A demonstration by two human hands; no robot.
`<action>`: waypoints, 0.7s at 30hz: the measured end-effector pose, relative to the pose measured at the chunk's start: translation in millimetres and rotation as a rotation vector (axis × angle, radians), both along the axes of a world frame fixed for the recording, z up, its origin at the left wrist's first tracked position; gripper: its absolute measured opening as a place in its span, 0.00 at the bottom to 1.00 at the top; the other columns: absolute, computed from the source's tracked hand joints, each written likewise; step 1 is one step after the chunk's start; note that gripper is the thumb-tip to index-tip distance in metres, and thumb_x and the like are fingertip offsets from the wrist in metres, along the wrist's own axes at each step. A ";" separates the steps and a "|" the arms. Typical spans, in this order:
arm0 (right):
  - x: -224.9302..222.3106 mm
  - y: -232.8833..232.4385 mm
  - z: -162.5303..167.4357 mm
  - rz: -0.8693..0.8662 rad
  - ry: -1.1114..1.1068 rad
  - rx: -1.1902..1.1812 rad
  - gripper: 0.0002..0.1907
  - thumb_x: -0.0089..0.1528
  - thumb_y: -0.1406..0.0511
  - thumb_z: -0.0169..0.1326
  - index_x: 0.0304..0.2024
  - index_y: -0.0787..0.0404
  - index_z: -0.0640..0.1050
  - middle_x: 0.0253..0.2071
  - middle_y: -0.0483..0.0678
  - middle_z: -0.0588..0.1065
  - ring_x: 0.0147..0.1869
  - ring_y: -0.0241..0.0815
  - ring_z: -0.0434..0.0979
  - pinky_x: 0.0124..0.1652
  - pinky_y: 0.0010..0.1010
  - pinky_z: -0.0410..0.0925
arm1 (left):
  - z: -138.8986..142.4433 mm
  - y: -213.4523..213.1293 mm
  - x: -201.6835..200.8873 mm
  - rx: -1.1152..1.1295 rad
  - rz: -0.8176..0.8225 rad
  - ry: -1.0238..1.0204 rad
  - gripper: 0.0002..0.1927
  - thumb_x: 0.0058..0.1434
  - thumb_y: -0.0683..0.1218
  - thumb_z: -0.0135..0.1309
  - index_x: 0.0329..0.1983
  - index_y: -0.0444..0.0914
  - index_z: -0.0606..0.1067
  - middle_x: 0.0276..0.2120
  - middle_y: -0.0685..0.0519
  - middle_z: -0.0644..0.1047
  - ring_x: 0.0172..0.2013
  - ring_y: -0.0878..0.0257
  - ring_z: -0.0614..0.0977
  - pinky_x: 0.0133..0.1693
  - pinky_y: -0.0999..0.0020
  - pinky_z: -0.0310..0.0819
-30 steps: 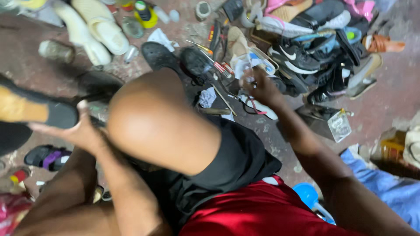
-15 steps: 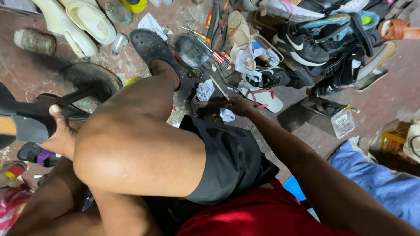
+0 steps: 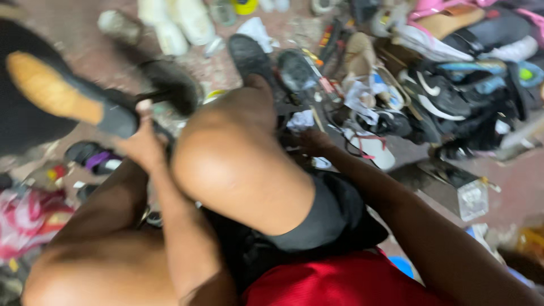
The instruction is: The person sits on the floor of a shoe repair shop and applies glue from a jar with a stick onto the worn sole of a black loafer. They then press a new rubber sole pad onto the glued surface, hammer it firmly along its length, and trim the overhanging edges with scissors.
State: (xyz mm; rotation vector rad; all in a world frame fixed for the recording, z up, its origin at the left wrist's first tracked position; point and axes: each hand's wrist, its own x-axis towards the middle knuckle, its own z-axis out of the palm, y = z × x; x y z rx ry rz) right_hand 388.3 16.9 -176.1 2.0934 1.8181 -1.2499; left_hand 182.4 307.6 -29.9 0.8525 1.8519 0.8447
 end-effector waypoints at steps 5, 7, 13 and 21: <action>-15.6 10.2 18.6 -0.192 0.180 0.054 0.25 0.59 0.57 0.57 0.55 0.62 0.74 0.54 0.57 0.76 0.56 0.55 0.76 0.51 0.45 0.70 | 4.4 14.6 -31.6 0.572 -0.374 0.399 0.67 0.50 0.57 0.82 0.76 0.26 0.48 0.72 0.28 0.57 0.73 0.42 0.59 0.71 0.52 0.50; -21.3 6.8 32.6 -0.372 0.319 0.119 0.26 0.59 0.59 0.58 0.56 0.65 0.74 0.53 0.58 0.77 0.56 0.55 0.77 0.51 0.45 0.70 | 8.3 21.1 -41.4 0.600 -0.343 0.346 0.68 0.48 0.57 0.80 0.77 0.28 0.46 0.70 0.29 0.61 0.70 0.44 0.64 0.69 0.55 0.57; -26.3 3.0 119.7 -0.695 0.076 0.289 0.23 0.64 0.62 0.56 0.58 0.68 0.73 0.49 0.60 0.77 0.50 0.54 0.78 0.50 0.43 0.70 | 10.3 43.3 -83.2 0.320 -0.154 0.147 0.61 0.45 0.59 0.75 0.74 0.33 0.55 0.59 0.38 0.76 0.59 0.50 0.80 0.63 0.60 0.71; -37.3 104.4 346.1 -0.828 0.331 0.974 0.17 0.76 0.59 0.43 0.57 0.66 0.70 0.37 0.51 0.72 0.36 0.43 0.72 0.38 0.32 0.66 | -2.9 74.9 -128.7 0.346 -0.163 0.139 0.59 0.40 0.54 0.76 0.71 0.34 0.56 0.59 0.36 0.71 0.59 0.40 0.73 0.60 0.52 0.66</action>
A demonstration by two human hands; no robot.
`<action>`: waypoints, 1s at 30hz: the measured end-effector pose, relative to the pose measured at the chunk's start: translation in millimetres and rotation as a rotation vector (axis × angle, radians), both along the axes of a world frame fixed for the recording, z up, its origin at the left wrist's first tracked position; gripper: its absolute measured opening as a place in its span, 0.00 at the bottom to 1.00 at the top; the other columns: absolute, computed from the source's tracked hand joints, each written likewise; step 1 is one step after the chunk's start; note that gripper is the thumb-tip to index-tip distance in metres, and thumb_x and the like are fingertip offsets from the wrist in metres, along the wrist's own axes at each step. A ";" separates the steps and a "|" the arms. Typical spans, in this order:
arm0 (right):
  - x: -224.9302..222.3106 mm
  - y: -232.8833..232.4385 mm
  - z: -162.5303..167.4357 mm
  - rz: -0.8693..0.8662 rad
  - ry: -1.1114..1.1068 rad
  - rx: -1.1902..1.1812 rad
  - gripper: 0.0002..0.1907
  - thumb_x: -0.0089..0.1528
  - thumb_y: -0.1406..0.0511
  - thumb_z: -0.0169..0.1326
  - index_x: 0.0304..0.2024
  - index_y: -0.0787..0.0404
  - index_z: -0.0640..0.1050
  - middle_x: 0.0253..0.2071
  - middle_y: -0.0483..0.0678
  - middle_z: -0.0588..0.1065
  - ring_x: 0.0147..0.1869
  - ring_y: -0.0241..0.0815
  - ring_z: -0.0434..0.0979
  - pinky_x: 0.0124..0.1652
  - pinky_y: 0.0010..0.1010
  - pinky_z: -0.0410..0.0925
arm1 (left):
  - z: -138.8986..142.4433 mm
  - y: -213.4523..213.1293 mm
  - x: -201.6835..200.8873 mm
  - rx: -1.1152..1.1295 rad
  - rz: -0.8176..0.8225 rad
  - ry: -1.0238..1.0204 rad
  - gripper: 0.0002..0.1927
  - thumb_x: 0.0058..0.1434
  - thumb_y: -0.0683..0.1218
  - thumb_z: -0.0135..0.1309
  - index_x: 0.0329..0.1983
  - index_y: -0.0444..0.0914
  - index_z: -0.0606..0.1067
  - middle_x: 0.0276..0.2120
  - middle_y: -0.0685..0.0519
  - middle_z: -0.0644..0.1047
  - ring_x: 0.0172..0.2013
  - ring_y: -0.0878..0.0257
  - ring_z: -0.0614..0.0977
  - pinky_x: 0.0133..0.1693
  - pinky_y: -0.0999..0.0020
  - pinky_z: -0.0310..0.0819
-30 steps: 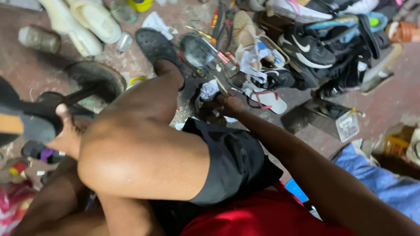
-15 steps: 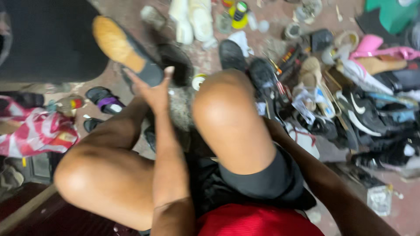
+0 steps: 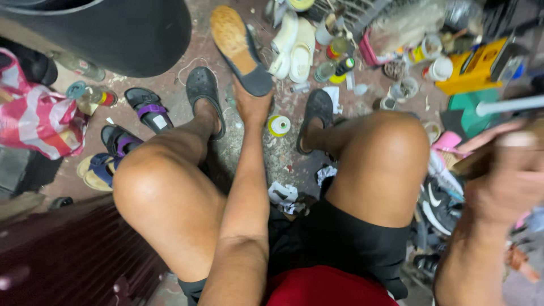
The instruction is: The person sits on the floor of a shoe repair shop and applies glue from a jar with a stick onto the worn sole of a black loafer. They then press a new rubber sole pad onto the glued surface, hammer it firmly along its length, and trim the overhanging edges with scissors.
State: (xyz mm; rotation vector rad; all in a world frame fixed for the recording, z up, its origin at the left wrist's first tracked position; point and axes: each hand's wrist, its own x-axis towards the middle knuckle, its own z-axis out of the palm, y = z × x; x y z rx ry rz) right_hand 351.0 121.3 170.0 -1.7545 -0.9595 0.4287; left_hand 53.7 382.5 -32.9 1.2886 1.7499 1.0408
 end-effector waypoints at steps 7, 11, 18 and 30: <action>-83.8 136.8 37.3 0.255 0.032 0.334 0.15 0.72 0.63 0.45 0.57 0.66 0.68 0.42 0.59 0.72 0.44 0.55 0.72 0.44 0.42 0.67 | 2.0 16.8 -1.9 0.034 0.003 0.057 0.60 0.39 0.55 0.77 0.71 0.35 0.56 0.59 0.35 0.69 0.62 0.39 0.67 0.62 0.50 0.61; -174.3 214.1 -49.0 0.486 -0.382 0.034 0.15 0.70 0.66 0.47 0.57 0.67 0.67 0.44 0.64 0.72 0.48 0.62 0.72 0.48 0.48 0.67 | 12.7 22.2 -9.2 -0.013 -0.010 -0.031 0.59 0.39 0.56 0.75 0.70 0.37 0.58 0.59 0.38 0.71 0.62 0.41 0.69 0.62 0.52 0.63; -181.3 221.0 -99.1 0.497 -0.181 -0.260 0.13 0.72 0.61 0.47 0.54 0.62 0.66 0.36 0.61 0.75 0.38 0.62 0.78 0.40 0.49 0.69 | 13.5 39.4 -9.5 0.222 0.016 0.141 0.57 0.39 0.57 0.76 0.67 0.32 0.58 0.62 0.35 0.68 0.63 0.39 0.66 0.62 0.51 0.60; -231.5 227.9 -95.6 0.610 -0.466 -0.396 0.14 0.68 0.61 0.52 0.49 0.63 0.67 0.32 0.67 0.75 0.41 0.73 0.75 0.37 0.57 0.65 | 35.8 37.9 -31.5 -0.109 -0.027 -0.052 0.39 0.48 0.49 0.69 0.62 0.40 0.67 0.57 0.43 0.75 0.62 0.44 0.72 0.61 0.53 0.67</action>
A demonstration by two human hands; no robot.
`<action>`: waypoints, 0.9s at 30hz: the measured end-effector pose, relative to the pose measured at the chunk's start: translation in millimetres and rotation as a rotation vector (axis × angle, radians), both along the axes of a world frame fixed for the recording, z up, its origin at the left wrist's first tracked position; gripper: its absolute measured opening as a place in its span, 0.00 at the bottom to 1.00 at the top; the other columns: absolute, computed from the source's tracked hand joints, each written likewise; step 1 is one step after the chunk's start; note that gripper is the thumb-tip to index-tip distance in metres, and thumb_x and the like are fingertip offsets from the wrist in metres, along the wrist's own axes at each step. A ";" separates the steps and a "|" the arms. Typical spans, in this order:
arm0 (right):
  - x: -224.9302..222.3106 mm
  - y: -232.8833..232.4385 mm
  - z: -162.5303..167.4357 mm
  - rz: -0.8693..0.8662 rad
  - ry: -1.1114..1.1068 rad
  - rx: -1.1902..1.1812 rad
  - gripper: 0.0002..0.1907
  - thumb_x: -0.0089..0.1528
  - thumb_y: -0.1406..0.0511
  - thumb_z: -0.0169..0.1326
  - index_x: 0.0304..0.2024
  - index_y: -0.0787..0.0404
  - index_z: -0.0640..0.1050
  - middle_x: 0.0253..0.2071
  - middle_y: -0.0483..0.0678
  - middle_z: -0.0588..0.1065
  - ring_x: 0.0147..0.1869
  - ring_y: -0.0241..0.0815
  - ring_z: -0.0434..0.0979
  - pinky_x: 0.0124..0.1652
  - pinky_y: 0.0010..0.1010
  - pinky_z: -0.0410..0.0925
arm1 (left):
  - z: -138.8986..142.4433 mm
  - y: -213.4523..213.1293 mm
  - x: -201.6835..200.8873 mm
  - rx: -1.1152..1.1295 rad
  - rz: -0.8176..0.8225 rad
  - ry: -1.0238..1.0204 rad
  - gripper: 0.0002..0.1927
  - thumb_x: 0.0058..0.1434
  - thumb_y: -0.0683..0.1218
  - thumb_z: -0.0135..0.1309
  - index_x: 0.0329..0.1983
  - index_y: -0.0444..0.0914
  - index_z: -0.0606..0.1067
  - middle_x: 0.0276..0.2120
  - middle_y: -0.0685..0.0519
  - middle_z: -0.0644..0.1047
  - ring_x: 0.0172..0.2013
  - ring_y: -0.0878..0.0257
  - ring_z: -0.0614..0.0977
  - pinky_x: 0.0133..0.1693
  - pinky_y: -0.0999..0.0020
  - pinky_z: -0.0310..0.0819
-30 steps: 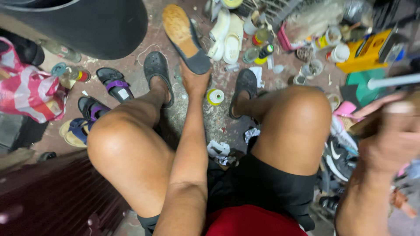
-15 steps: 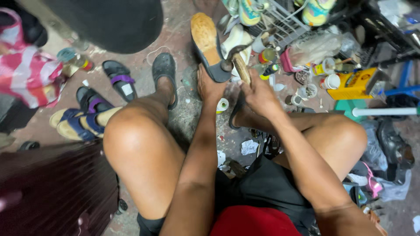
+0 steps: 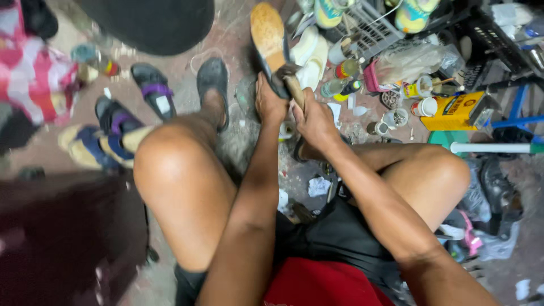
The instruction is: The person sits on the floor of a shoe repair shop and applies glue from a jar with a stick onto the worn sole of a black loafer. They then press a new rubber sole pad onto the glued surface, hammer it firmly along its length, and trim the overhanging edges with scissors.
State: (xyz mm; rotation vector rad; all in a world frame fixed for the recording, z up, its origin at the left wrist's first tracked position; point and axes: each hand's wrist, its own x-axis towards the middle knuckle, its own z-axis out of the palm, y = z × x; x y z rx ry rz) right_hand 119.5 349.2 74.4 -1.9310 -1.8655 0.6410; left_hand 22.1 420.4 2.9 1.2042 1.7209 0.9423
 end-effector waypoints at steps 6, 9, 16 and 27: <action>-3.5 -6.0 -15.0 0.035 -0.001 0.147 0.17 0.67 0.63 0.52 0.58 0.58 0.71 0.40 0.68 0.76 0.44 0.72 0.76 0.40 0.58 0.67 | -19.8 6.1 1.3 0.184 0.104 0.157 0.51 0.45 0.46 0.69 0.72 0.39 0.59 0.66 0.39 0.69 0.65 0.43 0.70 0.64 0.57 0.65; -0.5 -7.3 -25.5 -0.010 0.054 0.072 0.17 0.68 0.61 0.53 0.57 0.59 0.70 0.38 0.68 0.76 0.44 0.73 0.76 0.40 0.57 0.67 | -16.2 1.9 2.5 -0.014 -0.037 -0.017 0.40 0.57 0.53 0.69 0.69 0.46 0.63 0.62 0.43 0.74 0.64 0.43 0.74 0.64 0.54 0.67; 1.1 -24.9 -21.9 -0.058 0.180 0.085 0.17 0.68 0.60 0.53 0.55 0.61 0.71 0.35 0.67 0.75 0.41 0.70 0.76 0.36 0.53 0.67 | -2.7 -31.3 10.1 0.107 0.075 -0.061 0.50 0.57 0.45 0.60 0.79 0.49 0.49 0.69 0.42 0.67 0.60 0.39 0.74 0.56 0.51 0.70; 9.1 9.4 -12.8 -0.061 0.246 0.488 0.14 0.76 0.59 0.45 0.55 0.64 0.69 0.43 0.64 0.74 0.46 0.67 0.76 0.46 0.47 0.70 | 4.2 -18.1 7.6 0.268 0.079 0.079 0.60 0.49 0.53 0.70 0.76 0.38 0.45 0.67 0.35 0.66 0.63 0.38 0.70 0.60 0.50 0.66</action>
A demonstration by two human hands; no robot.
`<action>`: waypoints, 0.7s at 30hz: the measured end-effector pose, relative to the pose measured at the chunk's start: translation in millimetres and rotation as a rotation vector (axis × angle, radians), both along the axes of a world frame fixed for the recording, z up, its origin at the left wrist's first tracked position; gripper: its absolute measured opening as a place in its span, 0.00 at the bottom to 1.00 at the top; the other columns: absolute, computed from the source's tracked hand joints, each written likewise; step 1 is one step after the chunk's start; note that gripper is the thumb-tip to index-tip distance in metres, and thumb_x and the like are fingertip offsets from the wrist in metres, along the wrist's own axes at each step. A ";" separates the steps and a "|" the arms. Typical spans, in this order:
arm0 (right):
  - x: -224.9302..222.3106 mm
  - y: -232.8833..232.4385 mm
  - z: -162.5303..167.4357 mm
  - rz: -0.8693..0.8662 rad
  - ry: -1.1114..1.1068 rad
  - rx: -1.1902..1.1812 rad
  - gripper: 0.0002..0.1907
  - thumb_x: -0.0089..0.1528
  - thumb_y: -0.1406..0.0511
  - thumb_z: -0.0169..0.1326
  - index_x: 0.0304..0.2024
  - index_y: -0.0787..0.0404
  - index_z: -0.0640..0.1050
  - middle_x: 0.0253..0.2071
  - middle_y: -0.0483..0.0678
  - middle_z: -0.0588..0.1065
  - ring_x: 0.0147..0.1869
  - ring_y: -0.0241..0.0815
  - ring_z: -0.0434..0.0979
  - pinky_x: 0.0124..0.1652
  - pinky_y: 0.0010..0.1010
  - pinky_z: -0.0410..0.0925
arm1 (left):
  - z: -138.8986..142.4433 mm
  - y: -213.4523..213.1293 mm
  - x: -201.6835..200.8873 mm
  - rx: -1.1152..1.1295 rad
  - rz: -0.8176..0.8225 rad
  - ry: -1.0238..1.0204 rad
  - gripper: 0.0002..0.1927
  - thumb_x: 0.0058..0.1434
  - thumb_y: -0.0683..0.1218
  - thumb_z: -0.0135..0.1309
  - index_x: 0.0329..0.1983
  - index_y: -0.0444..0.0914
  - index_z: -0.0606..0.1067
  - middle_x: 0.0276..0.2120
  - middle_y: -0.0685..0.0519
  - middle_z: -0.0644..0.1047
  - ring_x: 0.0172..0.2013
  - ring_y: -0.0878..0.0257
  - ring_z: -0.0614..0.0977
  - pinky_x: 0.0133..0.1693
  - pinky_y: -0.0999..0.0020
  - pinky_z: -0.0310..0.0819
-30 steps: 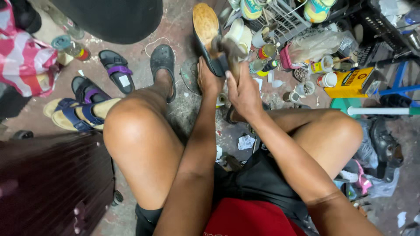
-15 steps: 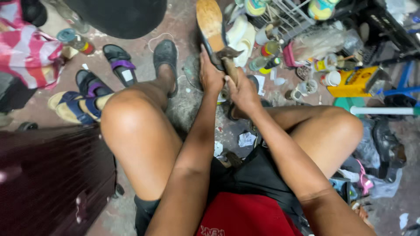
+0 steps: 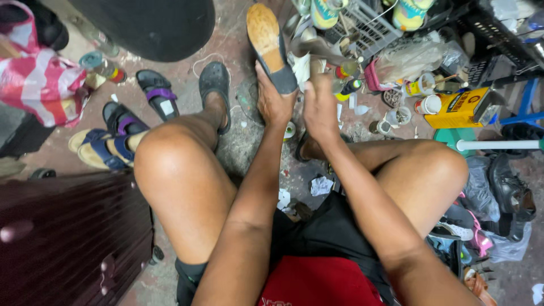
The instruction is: The person sits on the floor of a shoe repair shop and applies glue from a jar with a stick onto the worn sole of a black loafer. They then press a new rubber sole pad onto the glued surface, hammer it firmly along its length, and trim the overhanging edges with scissors.
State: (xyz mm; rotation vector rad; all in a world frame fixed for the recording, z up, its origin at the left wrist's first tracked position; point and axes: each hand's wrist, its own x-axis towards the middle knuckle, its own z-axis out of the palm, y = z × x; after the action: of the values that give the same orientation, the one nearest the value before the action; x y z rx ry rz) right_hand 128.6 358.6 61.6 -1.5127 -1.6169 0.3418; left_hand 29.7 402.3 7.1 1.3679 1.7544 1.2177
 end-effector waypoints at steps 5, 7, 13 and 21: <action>-2.9 21.9 6.2 -0.028 -0.056 -0.314 0.16 0.72 0.58 0.49 0.53 0.64 0.71 0.40 0.66 0.76 0.45 0.69 0.77 0.43 0.49 0.69 | 3.0 10.0 -4.0 -0.090 -0.048 -0.021 0.55 0.54 0.48 0.63 0.79 0.40 0.45 0.68 0.37 0.68 0.64 0.40 0.72 0.60 0.49 0.66; -9.6 21.2 7.9 -0.075 -0.076 -0.338 0.16 0.73 0.58 0.48 0.53 0.64 0.71 0.41 0.67 0.76 0.46 0.70 0.76 0.43 0.50 0.69 | 4.3 14.5 -7.2 -0.105 -0.067 -0.005 0.54 0.54 0.45 0.60 0.80 0.39 0.44 0.68 0.37 0.67 0.64 0.40 0.72 0.61 0.50 0.67; -27.4 16.5 7.5 0.003 -0.064 -0.506 0.15 0.69 0.59 0.50 0.51 0.64 0.72 0.37 0.68 0.76 0.43 0.69 0.78 0.41 0.53 0.69 | 6.3 21.4 -19.2 -0.211 -0.070 -0.045 0.50 0.57 0.46 0.62 0.76 0.39 0.44 0.65 0.37 0.66 0.62 0.41 0.71 0.59 0.50 0.65; -35.9 -0.6 -5.3 0.001 -0.085 -0.390 0.14 0.70 0.60 0.51 0.51 0.64 0.69 0.34 0.67 0.76 0.42 0.70 0.77 0.39 0.53 0.68 | -17.2 25.0 -16.9 -0.124 -0.061 0.037 0.31 0.73 0.43 0.37 0.78 0.41 0.46 0.71 0.41 0.64 0.67 0.47 0.70 0.62 0.55 0.65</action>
State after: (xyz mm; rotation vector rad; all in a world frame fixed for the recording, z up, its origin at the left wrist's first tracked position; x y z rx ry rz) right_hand 92.7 358.0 56.3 -1.8364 -1.6846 0.6296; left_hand 12.8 427.3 -10.1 1.3689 1.7701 1.0393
